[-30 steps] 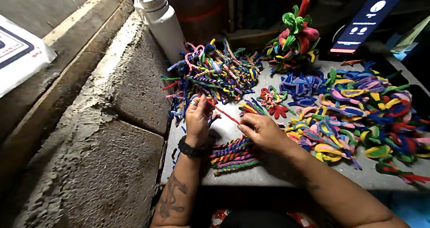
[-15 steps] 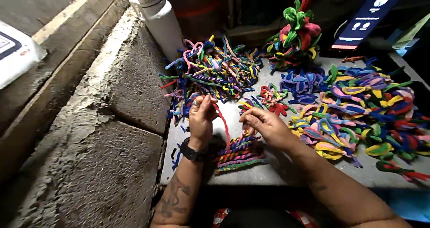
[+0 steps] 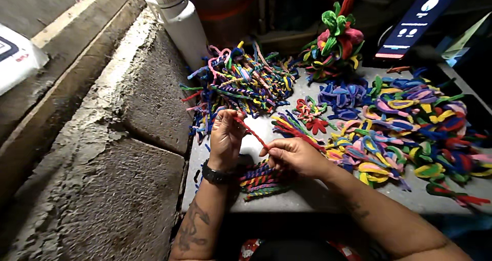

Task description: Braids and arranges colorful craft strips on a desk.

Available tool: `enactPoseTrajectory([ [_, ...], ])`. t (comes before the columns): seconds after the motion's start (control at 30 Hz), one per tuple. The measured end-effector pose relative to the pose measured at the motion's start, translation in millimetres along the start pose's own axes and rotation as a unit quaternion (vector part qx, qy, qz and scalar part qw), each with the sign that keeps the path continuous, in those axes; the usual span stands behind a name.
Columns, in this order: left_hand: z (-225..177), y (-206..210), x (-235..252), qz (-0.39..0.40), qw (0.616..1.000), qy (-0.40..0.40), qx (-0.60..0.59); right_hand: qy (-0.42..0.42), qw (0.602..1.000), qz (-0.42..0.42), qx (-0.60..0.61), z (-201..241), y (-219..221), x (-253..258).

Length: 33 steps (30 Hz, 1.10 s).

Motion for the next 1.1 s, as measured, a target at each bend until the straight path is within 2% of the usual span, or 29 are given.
enactPoseTrajectory([
  [0.13,0,-2,2,0.013,1.0,-0.012,0.001,-0.012,0.983,-0.008,-0.182,4,-3,-1],
  [0.27,3,1,1,0.002,1.0,-0.006,0.017,-0.03,0.963,0.021,-0.268,10,-6,-3],
  [0.33,1,1,1,-0.001,0.999,-0.01,0.042,-0.02,0.962,-0.023,-0.273,12,-20,-6],
  [0.4,-8,-6,1,0.004,0.993,0.023,0.112,-0.024,0.954,-0.087,-0.287,16,-43,-11],
  [0.47,-23,-18,1,-0.006,0.972,0.081,0.218,-0.032,0.933,-0.143,-0.329,21,-65,-18],
  [0.53,-40,-31,2,-0.054,0.938,0.159,0.302,0.002,0.909,-0.192,-0.371,24,-83,-25],
  [0.6,-53,-40,0,-0.094,0.903,0.221,0.356,0.064,0.89,-0.198,-0.405,23,-94,-28],
  [0.67,-61,-44,-2,-0.116,0.875,0.245,0.402,0.1,0.884,-0.176,-0.422,19,-96,-28],
  [0.9,-69,-49,5,-0.185,0.823,0.211,0.493,0.192,0.867,-0.089,-0.451,2,-93,-26],
  [1.0,-68,-56,6,-0.196,0.813,0.186,0.515,0.188,0.869,-0.078,-0.45,0,-95,-27],
  [1.1,-66,-61,11,-0.205,0.794,0.153,0.552,0.164,0.865,-0.111,-0.46,1,-99,-25],
])
Point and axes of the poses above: each hand's wrist, its own x-axis towards the middle knuckle, its own y-axis out of the palm, z = x × y, the point moved 6 cm from there along x, towards the middle knuckle, and after that the axes turned 4 degrees about -x, right-handed, at the moved point
